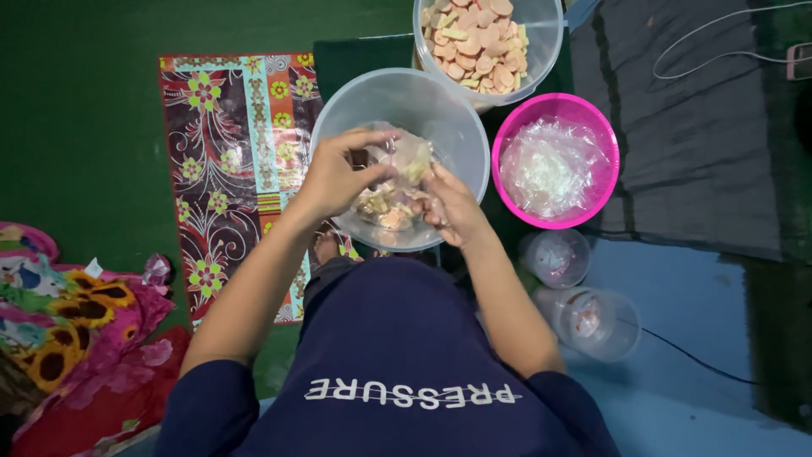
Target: Fill small plastic bags with sliced snack items from a large bowl
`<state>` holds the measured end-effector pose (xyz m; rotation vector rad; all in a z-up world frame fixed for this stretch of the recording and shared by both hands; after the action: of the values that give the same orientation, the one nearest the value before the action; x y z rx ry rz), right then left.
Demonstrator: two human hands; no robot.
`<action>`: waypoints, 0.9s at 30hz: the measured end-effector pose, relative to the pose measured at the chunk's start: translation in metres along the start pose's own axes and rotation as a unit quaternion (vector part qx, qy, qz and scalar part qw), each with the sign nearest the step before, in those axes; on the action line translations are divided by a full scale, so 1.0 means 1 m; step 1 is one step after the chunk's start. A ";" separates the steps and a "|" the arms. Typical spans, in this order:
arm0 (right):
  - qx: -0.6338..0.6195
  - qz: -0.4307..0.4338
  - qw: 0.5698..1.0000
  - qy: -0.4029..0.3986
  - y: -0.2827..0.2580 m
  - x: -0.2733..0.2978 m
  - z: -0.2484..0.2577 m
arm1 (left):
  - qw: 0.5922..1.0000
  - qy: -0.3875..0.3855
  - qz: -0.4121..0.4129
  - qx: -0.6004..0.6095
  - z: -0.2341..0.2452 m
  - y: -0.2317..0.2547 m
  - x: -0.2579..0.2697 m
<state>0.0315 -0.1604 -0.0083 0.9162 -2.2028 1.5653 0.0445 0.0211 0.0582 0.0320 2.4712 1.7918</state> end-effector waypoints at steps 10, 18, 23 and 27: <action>0.101 0.135 0.976 0.136 -0.075 -0.009 0.030 | 0.997 0.038 0.006 -0.068 0.015 -0.002 0.002; 0.604 0.339 0.638 0.338 -0.198 -0.069 0.090 | 0.975 -0.054 0.069 -0.205 0.010 -0.010 0.028; 0.660 0.369 0.563 0.333 -0.218 -0.104 0.118 | 0.976 -0.041 0.118 -0.177 0.012 -0.008 0.041; 0.617 0.432 0.500 0.427 -0.224 -0.093 0.145 | 0.979 -0.035 0.065 -0.191 0.017 -0.010 0.046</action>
<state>0.2637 -0.3099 0.0509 -1.0086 -0.3952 3.0191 0.0006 0.0376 0.0402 0.2297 2.0818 2.2448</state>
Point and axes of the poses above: each hand's wrist, its own x-axis away from the middle knuckle, its own z-axis out of the back of the hand, y = z × x, the point moved 3 cm from there along -x, towards the middle knuckle, and after that the axes turned 11 degrees about x, right-handed, at the moved point
